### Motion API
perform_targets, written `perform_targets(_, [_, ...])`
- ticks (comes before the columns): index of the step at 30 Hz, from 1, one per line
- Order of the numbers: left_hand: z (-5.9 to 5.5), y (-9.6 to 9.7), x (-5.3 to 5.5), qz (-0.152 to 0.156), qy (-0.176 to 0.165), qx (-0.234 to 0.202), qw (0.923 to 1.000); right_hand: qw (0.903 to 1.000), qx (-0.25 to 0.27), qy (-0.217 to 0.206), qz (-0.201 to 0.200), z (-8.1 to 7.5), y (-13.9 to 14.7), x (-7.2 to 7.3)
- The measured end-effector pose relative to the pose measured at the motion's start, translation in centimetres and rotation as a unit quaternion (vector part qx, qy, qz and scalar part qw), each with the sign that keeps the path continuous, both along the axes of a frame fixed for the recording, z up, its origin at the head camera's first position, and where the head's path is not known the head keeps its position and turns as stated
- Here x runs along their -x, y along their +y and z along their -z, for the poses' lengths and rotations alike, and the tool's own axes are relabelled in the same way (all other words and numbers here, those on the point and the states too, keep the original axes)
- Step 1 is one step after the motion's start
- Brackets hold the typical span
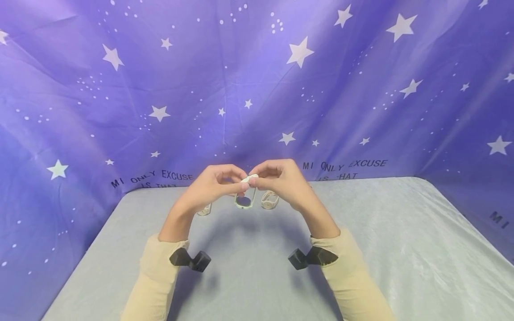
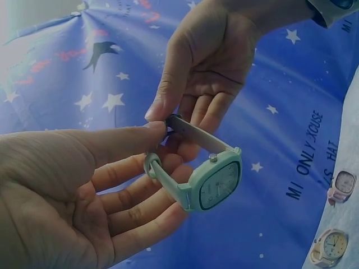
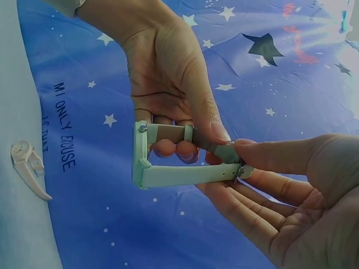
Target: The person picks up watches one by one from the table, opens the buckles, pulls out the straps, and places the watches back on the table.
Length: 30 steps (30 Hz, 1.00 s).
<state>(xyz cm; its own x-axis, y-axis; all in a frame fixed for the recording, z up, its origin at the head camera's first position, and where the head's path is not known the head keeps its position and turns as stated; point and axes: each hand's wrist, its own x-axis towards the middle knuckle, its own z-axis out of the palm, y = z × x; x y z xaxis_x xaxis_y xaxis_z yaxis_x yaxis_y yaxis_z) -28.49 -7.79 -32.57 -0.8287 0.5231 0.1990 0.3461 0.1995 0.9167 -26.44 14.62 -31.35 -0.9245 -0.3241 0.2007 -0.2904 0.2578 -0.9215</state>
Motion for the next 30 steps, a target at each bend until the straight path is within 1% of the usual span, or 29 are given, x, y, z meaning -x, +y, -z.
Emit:
perform_targets(7, [-0.06, -0.08, -0.17, 0.006, -0.002, -0.014, 0.9999, 0.9997, 0.01, -0.022, 0.005, -0.18, 0.13, 0.04])
perform_targets(15, [-0.19, -0.04, -0.18, 0.007, 0.001, -0.014, 0.9999, 0.9987, 0.029, -0.043, 0.007, -0.33, 0.08, 0.04])
perform_targets(22, [-0.14, 0.0, -0.15, 0.001, -0.005, -0.018, 0.9998, 0.9979, 0.047, -0.043, 0.003, -0.17, 0.09, 0.16])
perform_targets(30, [-0.27, -0.06, -0.21, -0.007, 0.0, -0.019, 0.9998, 0.9968, 0.07, -0.038, -0.005, -0.11, 0.06, 0.23])
